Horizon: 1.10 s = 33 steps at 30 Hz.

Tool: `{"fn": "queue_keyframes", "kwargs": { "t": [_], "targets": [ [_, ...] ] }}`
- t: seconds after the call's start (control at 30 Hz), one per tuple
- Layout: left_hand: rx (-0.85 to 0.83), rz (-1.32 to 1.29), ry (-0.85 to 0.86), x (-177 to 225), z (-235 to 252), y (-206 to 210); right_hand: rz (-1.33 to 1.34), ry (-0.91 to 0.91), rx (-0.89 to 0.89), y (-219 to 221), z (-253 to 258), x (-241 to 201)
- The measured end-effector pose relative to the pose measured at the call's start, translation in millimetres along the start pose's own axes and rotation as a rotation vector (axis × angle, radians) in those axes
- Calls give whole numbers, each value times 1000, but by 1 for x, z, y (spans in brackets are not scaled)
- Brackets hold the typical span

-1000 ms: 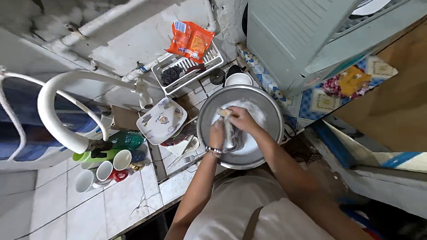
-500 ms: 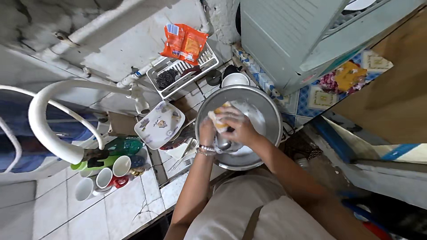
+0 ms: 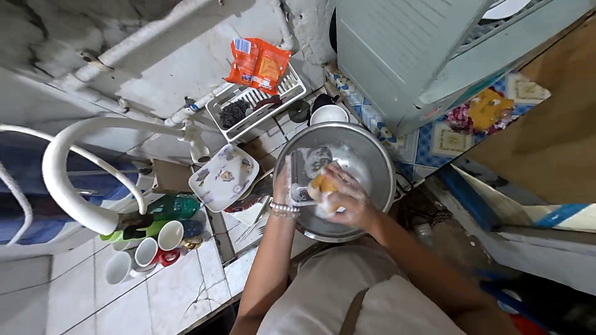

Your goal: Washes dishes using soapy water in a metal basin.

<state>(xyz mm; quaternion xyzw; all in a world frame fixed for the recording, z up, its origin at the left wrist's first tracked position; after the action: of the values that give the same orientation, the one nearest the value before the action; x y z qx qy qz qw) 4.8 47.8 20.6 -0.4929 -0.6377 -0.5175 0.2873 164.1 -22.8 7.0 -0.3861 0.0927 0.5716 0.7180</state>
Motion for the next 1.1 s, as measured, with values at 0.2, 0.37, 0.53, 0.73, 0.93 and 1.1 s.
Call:
{"fn": "queue_keyframes", "kwargs": {
  "t": [0.2,0.37,0.53,0.73,0.93,1.1],
  "targets": [
    [-216,-13,-135,8,-18,18,316,298,74,-10,8,16],
    [-354,144,-65,12,-26,21,265,511,-57,-32,38,19],
    [-70,279,8,21,-19,24,-104,417,-264,-20,61,-28],
    [66,173,99,30,-16,4,-70,354,-235,-5,34,-35],
    [15,217,94,20,-25,17,-100,408,-251,-14,77,-23],
    [-70,-153,182,4,-8,0,-188,184,-286,27,52,-52]
  ]
}}
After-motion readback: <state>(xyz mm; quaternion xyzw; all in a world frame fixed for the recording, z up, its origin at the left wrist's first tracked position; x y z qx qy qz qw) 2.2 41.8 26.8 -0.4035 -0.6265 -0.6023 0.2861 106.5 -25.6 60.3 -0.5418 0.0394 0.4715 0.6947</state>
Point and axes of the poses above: each hand's wrist, its own z-axis towards the middle knuckle, its own y-axis out of the palm, x = y × z, the point moved 3 cm from there along z, towards the middle knuckle, and after that the axes turned 15 degrees about -x, right-handed, at the moved point
